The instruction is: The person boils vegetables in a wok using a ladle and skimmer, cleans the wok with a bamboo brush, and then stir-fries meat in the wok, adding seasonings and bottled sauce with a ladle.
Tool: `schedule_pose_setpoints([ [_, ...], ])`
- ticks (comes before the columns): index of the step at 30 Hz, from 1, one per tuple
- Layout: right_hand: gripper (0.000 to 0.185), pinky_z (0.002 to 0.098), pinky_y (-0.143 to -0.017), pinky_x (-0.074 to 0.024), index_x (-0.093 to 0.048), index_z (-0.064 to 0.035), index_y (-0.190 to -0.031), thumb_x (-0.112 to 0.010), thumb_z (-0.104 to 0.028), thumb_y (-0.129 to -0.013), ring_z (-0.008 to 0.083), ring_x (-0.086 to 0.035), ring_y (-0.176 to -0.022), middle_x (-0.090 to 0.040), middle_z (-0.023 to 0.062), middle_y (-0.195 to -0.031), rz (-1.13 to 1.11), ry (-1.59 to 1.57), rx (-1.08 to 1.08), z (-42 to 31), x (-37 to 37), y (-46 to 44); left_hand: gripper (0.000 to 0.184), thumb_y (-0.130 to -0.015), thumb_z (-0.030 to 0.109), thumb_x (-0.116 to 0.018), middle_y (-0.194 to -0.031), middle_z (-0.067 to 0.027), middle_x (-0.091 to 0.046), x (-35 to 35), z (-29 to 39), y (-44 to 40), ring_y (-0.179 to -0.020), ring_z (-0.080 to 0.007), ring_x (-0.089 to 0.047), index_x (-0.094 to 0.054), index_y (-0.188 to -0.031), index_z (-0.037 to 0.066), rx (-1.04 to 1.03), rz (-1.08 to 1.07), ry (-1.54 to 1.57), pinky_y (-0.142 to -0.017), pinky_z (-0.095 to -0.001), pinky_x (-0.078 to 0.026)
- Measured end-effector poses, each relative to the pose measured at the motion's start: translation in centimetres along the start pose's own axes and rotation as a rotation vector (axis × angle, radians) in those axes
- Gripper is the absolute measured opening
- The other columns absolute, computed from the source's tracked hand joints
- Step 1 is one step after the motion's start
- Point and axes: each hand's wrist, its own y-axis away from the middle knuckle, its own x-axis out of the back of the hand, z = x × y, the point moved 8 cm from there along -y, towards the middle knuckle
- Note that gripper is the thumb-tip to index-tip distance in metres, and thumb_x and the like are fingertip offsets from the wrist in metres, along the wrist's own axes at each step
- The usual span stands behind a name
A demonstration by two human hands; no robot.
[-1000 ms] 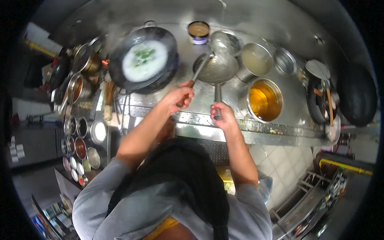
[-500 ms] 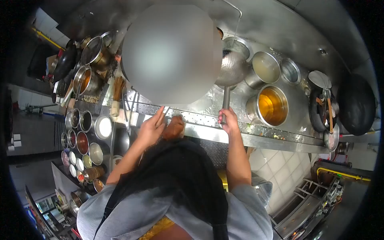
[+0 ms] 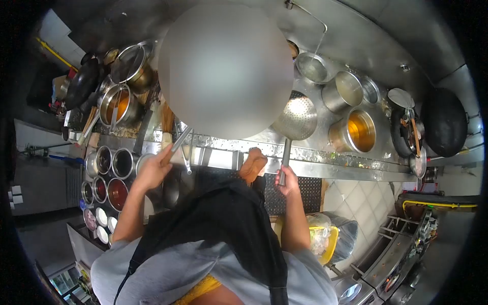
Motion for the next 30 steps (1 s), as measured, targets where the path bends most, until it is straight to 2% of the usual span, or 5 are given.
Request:
schedule_pose_setpoints([
  [15,0.031,0.0281,-0.040,-0.0453,-0.052,-0.0130,-0.125,-0.063,-0.026,-0.099,0.0162,-0.059,-0.055,-0.062,0.0079,-0.081,0.244,0.143,0.292,-0.6,-0.7,0.6,0.066,-0.090,0.014,-0.063,-0.106,-0.0236,-0.071,-1.8,-6.5,-14.1,-0.092,-0.0349,-0.070,-0.041,-0.152,0.008,-0.129,0.397,0.178,-0.082,-0.0408,-0.054],
  [21,0.028,0.0327,-0.048,-0.0508,-0.055,-0.0137,-0.120,-0.058,-0.034,-0.101,0.0184,-0.062,-0.063,-0.062,0.0059,-0.084,0.272,0.197,0.283,-3.2,0.9,-2.8,0.069,-0.089,0.012,-0.063,-0.090,-0.0118,-0.067,-2.2,-5.7,-17.6,-0.062,-0.0155,-0.061,-0.040,-0.154,0.009,0.024,0.006,0.505,-0.058,-0.0334,-0.052],
  [27,0.031,0.0357,-0.050,-0.0540,-0.055,-0.0109,-0.117,-0.052,-0.038,-0.102,0.0190,-0.059,-0.064,-0.059,0.0046,-0.082,0.620,0.161,0.445,-1.7,7.6,-1.1,0.065,-0.088,0.009,-0.063,-0.100,-0.0157,-0.073,1.3,-7.2,-15.6,-0.080,-0.0271,-0.071,-0.048,-0.150,0.024,-0.359,0.121,0.026,-0.075,-0.0397,-0.055],
  [29,0.044,0.0374,-0.051,-0.0564,-0.053,-0.0083,-0.133,-0.053,-0.039,-0.101,0.0199,-0.064,-0.073,-0.062,0.0081,-0.093,0.624,0.262,0.319,2.4,13.2,-1.9,0.065,-0.088,0.008,-0.062,-0.110,-0.0167,-0.072,3.8,-6.0,-12.6,-0.094,-0.0309,-0.070,-0.049,-0.149,0.027,-0.213,0.102,-0.244,-0.084,-0.0390,-0.053],
  [30,0.032,0.0367,-0.047,-0.0534,-0.052,-0.0094,-0.115,-0.051,-0.038,-0.102,0.0186,-0.058,-0.062,-0.056,0.0055,-0.081,0.608,0.340,0.317,4.3,13.7,-0.5,0.065,-0.088,0.008,-0.062,-0.115,-0.0172,-0.071,5.3,-5.1,-10.9,-0.102,-0.0328,-0.070,-0.049,-0.148,0.028,-0.141,0.091,-0.379,-0.088,-0.0387,-0.052],
])
